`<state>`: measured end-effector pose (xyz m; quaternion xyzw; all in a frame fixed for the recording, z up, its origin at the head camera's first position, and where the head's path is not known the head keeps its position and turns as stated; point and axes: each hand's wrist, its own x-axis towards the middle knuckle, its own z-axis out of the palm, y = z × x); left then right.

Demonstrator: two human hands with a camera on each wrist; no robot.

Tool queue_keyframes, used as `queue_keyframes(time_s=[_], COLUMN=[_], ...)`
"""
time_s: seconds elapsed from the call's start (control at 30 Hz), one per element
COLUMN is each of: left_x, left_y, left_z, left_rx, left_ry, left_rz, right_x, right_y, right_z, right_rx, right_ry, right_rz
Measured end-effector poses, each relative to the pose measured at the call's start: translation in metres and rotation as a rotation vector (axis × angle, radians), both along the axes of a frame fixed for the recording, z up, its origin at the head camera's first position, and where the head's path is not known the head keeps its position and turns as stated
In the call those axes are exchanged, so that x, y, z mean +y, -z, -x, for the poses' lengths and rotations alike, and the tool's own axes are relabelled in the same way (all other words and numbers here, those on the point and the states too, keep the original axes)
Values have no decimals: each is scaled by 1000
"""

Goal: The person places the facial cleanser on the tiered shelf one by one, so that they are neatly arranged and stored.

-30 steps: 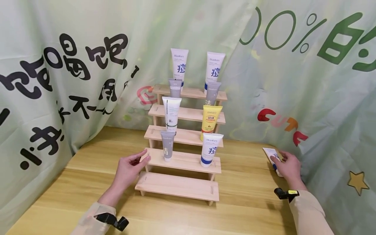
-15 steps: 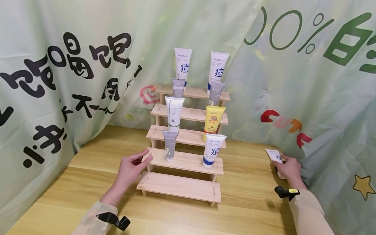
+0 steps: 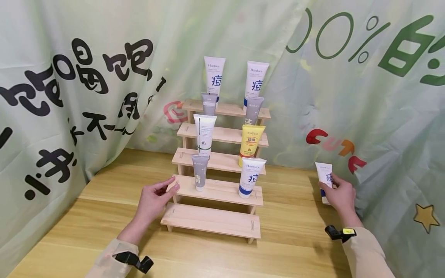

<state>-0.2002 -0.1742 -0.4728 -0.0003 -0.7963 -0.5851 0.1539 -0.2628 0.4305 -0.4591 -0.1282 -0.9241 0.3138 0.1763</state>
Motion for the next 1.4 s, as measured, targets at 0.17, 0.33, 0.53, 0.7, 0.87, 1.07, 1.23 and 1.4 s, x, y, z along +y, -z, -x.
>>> queue_keyframes(time_s=[0.17,0.33,0.53,0.7,0.87,1.07,1.23,1.4], left_x=[-1,0,0,0,0,0,0,1], left_y=[2,3,3,2,1,1,2,1], left_z=[0,0,0,0,1,0,-1,-1], left_rx=[-10,-16,-8,-2,12,13,16,10], left_ry=[0,1,1,0,-6,-6,-4,-6], left_rz=[3,11,6,8,5,4,8,11], right_x=[-16,-32,-47,-57,-69,-88,-105,-118], right_y=[-9,-17,-26,-36,-47,-59,-63,-65], right_z=[-9,-21,-30,-37,-45,-59,-70,-77], right_rx=[59,127,195,252,303,389,495,590], right_ry=[33,42,60,51,42,11,-50,-108], right_rz=[92,161,137,122,127,138,162,176])
